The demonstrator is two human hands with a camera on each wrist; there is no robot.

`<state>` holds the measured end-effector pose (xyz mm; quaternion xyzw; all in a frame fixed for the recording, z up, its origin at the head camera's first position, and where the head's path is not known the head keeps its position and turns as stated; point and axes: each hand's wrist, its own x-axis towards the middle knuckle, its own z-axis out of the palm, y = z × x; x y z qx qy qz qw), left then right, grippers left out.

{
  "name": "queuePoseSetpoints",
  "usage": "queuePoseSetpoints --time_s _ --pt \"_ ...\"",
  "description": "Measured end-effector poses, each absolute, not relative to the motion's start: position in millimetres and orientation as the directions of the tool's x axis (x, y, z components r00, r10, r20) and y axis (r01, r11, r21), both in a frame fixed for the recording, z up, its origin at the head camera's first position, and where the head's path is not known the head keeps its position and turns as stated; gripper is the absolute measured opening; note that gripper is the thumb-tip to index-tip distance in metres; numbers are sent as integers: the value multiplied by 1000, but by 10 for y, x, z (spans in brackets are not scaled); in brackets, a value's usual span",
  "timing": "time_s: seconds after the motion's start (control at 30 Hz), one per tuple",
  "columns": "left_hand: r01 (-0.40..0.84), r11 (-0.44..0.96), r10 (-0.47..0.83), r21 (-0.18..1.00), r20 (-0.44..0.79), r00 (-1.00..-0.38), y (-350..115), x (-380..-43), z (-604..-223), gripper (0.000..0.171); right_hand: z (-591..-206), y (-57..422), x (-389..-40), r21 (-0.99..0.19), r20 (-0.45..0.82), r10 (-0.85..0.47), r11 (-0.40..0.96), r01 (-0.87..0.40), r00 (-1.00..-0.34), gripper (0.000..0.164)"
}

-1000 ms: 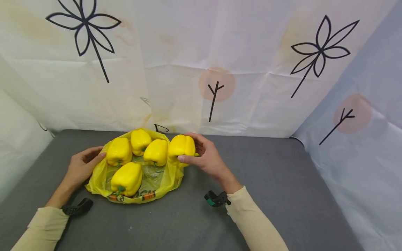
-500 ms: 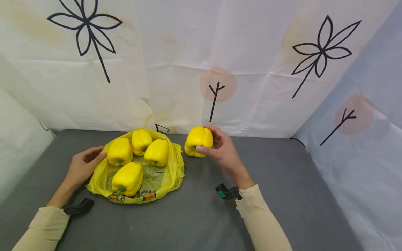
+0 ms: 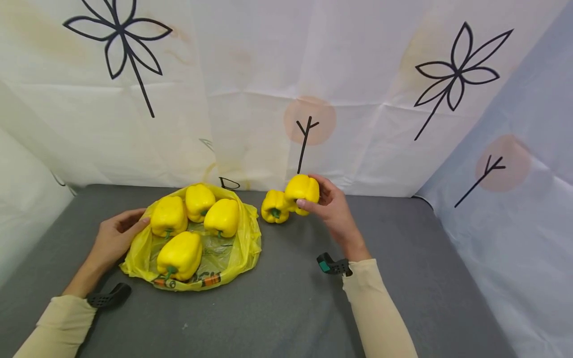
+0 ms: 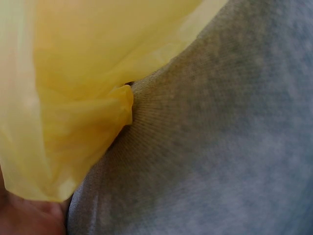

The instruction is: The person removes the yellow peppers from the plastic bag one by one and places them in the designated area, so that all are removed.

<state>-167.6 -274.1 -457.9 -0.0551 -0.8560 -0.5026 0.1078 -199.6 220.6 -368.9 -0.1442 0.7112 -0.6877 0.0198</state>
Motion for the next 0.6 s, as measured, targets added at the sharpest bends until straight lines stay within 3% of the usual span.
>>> queuePoseSetpoints --time_s 0.6 --pt "186 497 -12 848 221 -975 -2730 -1653 -4542 46 -4059 2399 -2203 -996 64 -187 53 -75 -980 74"
